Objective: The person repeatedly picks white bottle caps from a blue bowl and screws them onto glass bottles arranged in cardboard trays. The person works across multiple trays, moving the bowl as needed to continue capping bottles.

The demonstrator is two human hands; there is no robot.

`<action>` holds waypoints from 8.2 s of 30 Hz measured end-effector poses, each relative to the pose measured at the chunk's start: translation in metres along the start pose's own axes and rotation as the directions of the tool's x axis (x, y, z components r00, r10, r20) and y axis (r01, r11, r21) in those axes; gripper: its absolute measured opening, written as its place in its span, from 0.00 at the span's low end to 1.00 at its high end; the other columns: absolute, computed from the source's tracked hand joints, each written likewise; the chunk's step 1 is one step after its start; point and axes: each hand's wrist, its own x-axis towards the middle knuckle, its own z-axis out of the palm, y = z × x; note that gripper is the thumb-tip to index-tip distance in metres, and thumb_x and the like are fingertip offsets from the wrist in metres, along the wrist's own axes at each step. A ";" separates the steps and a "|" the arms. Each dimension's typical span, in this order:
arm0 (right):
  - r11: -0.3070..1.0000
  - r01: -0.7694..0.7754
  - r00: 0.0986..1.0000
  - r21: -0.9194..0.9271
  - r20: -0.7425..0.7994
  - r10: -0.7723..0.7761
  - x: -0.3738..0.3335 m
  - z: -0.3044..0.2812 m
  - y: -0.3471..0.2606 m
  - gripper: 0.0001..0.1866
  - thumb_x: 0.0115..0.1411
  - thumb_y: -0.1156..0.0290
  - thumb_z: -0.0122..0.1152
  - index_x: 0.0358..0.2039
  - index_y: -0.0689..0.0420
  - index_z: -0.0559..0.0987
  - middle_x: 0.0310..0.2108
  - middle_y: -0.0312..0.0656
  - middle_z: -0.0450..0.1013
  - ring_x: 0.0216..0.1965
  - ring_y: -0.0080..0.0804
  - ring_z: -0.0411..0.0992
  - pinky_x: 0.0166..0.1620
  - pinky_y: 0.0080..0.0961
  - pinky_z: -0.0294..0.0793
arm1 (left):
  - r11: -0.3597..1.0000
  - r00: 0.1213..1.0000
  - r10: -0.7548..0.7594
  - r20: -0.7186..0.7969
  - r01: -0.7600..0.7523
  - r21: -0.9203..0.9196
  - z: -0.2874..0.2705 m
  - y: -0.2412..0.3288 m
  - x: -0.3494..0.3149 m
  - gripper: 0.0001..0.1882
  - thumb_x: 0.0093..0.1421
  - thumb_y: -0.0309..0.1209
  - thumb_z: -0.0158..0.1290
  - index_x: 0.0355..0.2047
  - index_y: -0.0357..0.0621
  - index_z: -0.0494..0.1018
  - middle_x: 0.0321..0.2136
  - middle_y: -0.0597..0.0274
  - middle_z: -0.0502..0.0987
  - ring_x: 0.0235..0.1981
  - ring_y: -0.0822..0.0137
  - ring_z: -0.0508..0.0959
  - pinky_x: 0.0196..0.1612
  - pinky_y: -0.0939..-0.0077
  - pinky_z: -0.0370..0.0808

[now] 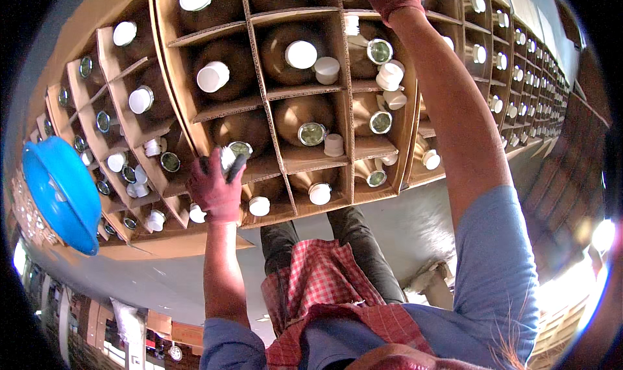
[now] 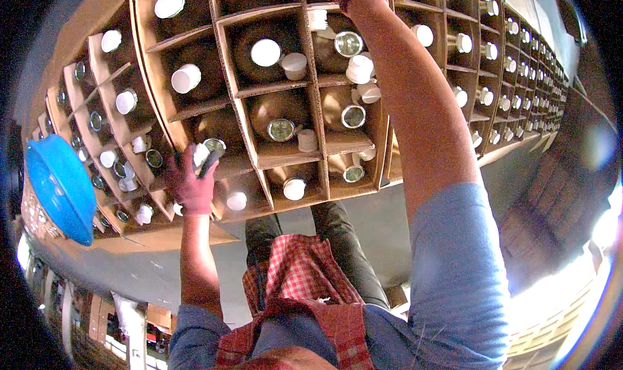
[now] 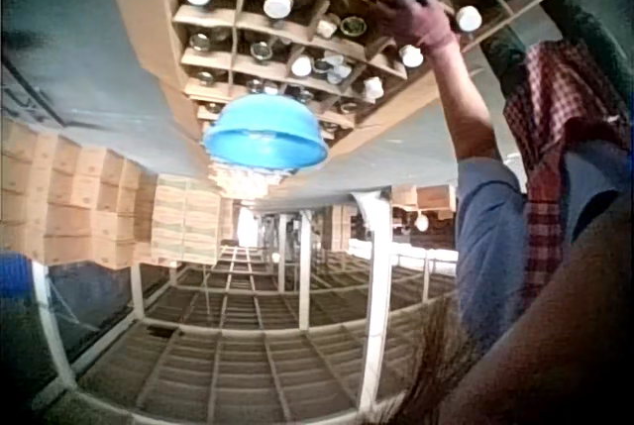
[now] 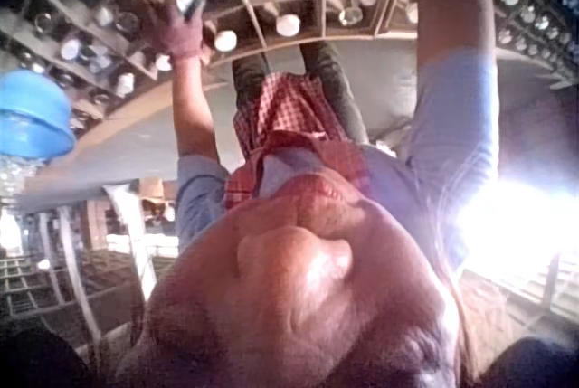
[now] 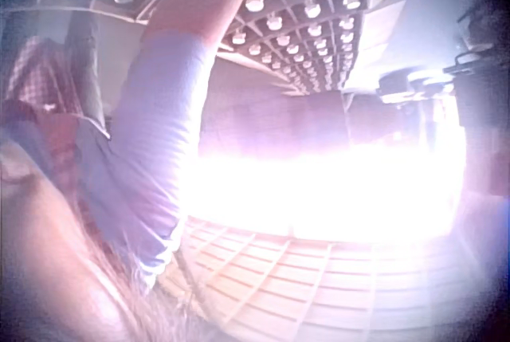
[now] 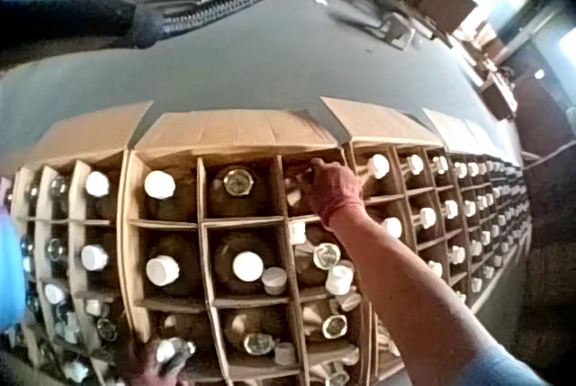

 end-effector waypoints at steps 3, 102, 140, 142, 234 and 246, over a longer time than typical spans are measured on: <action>0.992 0.056 0.998 -0.114 0.042 -0.052 0.002 -0.003 -0.006 0.21 0.54 0.46 0.52 0.37 0.50 0.77 0.31 0.48 0.74 0.34 0.46 0.74 0.36 0.42 0.73 | 0.994 0.999 -0.047 0.001 0.047 0.102 0.005 0.005 -0.007 0.30 0.40 0.50 0.64 0.42 0.55 0.68 0.45 0.50 0.67 0.44 0.49 0.70 0.40 0.47 0.66; 0.981 0.003 0.961 0.192 0.272 -0.056 -0.101 0.050 0.026 0.22 0.57 0.49 0.49 0.47 0.47 0.72 0.43 0.48 0.70 0.43 0.47 0.70 0.43 0.40 0.73 | 0.881 0.970 0.242 0.012 -0.215 -0.421 0.028 0.173 0.102 0.20 0.48 0.31 0.56 0.43 0.47 0.67 0.31 0.50 0.76 0.33 0.50 0.77 0.37 0.55 0.71; 0.960 -0.088 0.893 0.265 0.448 -0.042 -0.222 -0.007 0.073 0.18 0.53 0.64 0.53 0.46 0.48 0.70 0.42 0.47 0.70 0.35 0.43 0.73 0.33 0.37 0.74 | 0.933 0.934 0.357 0.028 -0.354 -0.061 0.041 0.169 0.345 0.38 0.43 0.44 0.57 0.55 0.48 0.61 0.49 0.41 0.67 0.50 0.45 0.68 0.54 0.59 0.65; 0.978 0.161 0.927 0.129 0.319 -0.195 -0.219 -0.007 0.072 0.16 0.55 0.67 0.50 0.46 0.48 0.70 0.39 0.47 0.68 0.33 0.44 0.73 0.32 0.38 0.74 | 0.931 0.931 0.363 0.023 -0.364 0.024 0.035 0.148 0.350 0.42 0.42 0.51 0.60 0.55 0.45 0.61 0.51 0.43 0.67 0.51 0.47 0.68 0.55 0.62 0.63; 0.326 -0.940 0.332 0.103 0.505 0.797 -0.366 0.040 0.015 0.39 0.45 0.46 0.64 0.51 0.59 0.66 0.39 0.51 0.72 0.42 0.47 0.70 0.46 0.38 0.67 | 0.480 0.650 0.681 0.336 -0.744 0.465 0.048 0.269 0.194 0.16 0.50 0.28 0.50 0.41 0.51 0.70 0.44 0.60 0.66 0.47 0.57 0.67 0.44 0.57 0.69; 0.181 -0.553 0.591 0.813 0.229 0.773 -0.431 0.043 0.019 0.31 0.36 0.69 0.73 0.44 0.56 0.73 0.37 0.44 0.72 0.39 0.42 0.71 0.44 0.33 0.70 | 0.777 0.835 0.551 -0.010 -0.516 -0.361 -0.013 0.218 0.147 0.34 0.39 0.31 0.66 0.49 0.47 0.68 0.45 0.54 0.73 0.43 0.54 0.74 0.46 0.64 0.72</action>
